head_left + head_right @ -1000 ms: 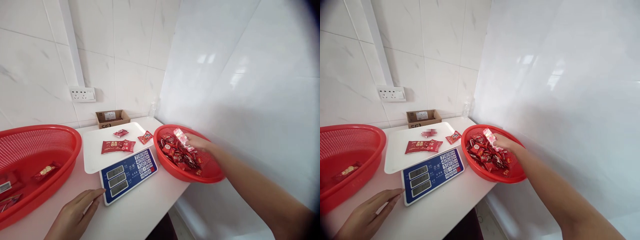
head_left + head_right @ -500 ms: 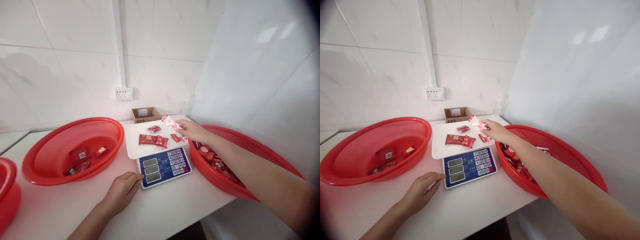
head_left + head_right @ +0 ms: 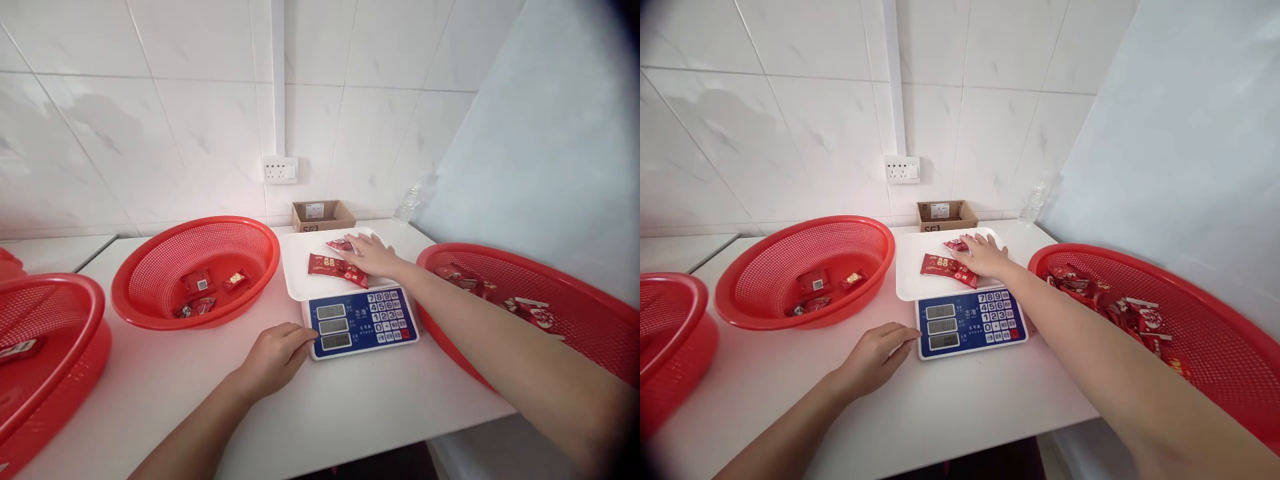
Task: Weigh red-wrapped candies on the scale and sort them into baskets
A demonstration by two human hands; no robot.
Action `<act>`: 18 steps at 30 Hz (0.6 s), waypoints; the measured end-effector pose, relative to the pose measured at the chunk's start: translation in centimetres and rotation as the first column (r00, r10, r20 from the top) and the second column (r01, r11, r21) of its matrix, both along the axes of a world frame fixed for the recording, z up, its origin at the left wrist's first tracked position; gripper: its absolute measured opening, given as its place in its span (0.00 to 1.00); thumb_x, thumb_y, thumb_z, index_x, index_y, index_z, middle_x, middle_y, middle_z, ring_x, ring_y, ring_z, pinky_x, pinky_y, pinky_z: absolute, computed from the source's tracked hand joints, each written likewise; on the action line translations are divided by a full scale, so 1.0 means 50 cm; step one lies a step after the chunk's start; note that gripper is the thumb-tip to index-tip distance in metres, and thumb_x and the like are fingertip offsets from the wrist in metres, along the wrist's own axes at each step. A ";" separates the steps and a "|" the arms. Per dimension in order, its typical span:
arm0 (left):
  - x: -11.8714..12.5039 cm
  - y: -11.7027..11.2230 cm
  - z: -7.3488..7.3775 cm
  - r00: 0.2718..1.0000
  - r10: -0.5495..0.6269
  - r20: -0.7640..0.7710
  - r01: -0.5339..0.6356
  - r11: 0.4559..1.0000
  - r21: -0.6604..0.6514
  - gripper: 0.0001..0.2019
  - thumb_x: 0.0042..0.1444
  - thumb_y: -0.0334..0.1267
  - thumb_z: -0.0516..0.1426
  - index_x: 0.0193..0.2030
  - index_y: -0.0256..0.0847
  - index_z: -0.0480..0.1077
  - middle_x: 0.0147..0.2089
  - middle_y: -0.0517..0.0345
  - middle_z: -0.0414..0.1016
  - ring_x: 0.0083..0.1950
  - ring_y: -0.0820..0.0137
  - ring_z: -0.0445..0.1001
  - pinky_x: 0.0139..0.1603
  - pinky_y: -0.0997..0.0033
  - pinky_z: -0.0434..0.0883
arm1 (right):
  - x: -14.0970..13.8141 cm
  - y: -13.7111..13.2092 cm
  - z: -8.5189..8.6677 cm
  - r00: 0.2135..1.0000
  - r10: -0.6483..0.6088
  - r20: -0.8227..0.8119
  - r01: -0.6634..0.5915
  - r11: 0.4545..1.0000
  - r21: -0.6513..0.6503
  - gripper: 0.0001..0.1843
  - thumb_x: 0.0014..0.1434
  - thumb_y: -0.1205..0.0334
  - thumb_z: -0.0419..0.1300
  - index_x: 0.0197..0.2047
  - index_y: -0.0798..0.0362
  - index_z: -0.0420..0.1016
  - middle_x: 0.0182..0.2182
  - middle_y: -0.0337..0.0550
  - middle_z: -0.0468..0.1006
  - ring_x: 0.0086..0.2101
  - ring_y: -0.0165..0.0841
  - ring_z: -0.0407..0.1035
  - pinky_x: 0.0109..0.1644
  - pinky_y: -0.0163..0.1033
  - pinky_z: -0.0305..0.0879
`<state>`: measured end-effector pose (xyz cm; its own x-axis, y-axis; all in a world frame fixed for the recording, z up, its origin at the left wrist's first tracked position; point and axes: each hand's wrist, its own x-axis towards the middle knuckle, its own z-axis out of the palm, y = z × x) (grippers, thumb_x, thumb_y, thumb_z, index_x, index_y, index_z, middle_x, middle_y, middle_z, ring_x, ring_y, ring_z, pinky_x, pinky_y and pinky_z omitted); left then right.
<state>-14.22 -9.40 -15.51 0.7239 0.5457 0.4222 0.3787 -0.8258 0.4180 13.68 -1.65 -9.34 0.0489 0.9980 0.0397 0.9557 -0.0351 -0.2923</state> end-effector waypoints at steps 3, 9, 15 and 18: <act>-0.002 0.002 0.000 1.000 0.010 -0.011 -0.010 1.000 -0.014 0.13 0.59 0.32 0.47 0.47 0.43 0.68 0.38 0.56 0.76 0.36 0.70 0.73 0.36 0.72 0.70 | -0.032 0.018 0.004 0.998 -0.012 0.057 0.015 0.999 -0.036 0.39 0.52 0.30 0.40 0.62 0.39 0.53 0.65 0.43 0.47 0.62 0.55 0.34 0.56 0.71 0.37; -0.001 0.003 -0.003 0.999 0.012 -0.031 -0.014 0.998 -0.060 0.13 0.58 0.31 0.47 0.46 0.43 0.68 0.37 0.56 0.76 0.36 0.71 0.73 0.36 0.72 0.70 | -0.071 0.009 -0.002 0.981 0.153 0.116 -0.154 0.988 0.007 0.36 0.55 0.33 0.39 0.60 0.40 0.59 0.63 0.42 0.53 0.62 0.49 0.40 0.58 0.65 0.42; 0.001 0.004 -0.003 1.000 0.013 -0.025 -0.015 0.997 -0.082 0.13 0.59 0.32 0.48 0.47 0.43 0.68 0.37 0.56 0.76 0.37 0.71 0.73 0.37 0.72 0.70 | -0.077 0.000 0.030 0.994 0.108 0.020 -0.110 0.982 0.154 0.31 0.58 0.38 0.44 0.58 0.46 0.62 0.62 0.47 0.56 0.61 0.48 0.45 0.59 0.64 0.41; 0.000 0.004 -0.001 1.000 0.014 -0.018 -0.015 0.998 -0.063 0.13 0.59 0.32 0.47 0.46 0.43 0.68 0.37 0.56 0.76 0.37 0.70 0.74 0.37 0.72 0.70 | -0.095 -0.048 0.091 0.972 0.142 -0.190 -0.055 0.913 0.404 0.25 0.62 0.47 0.44 0.57 0.50 0.63 0.58 0.46 0.63 0.58 0.40 0.54 0.60 0.51 0.51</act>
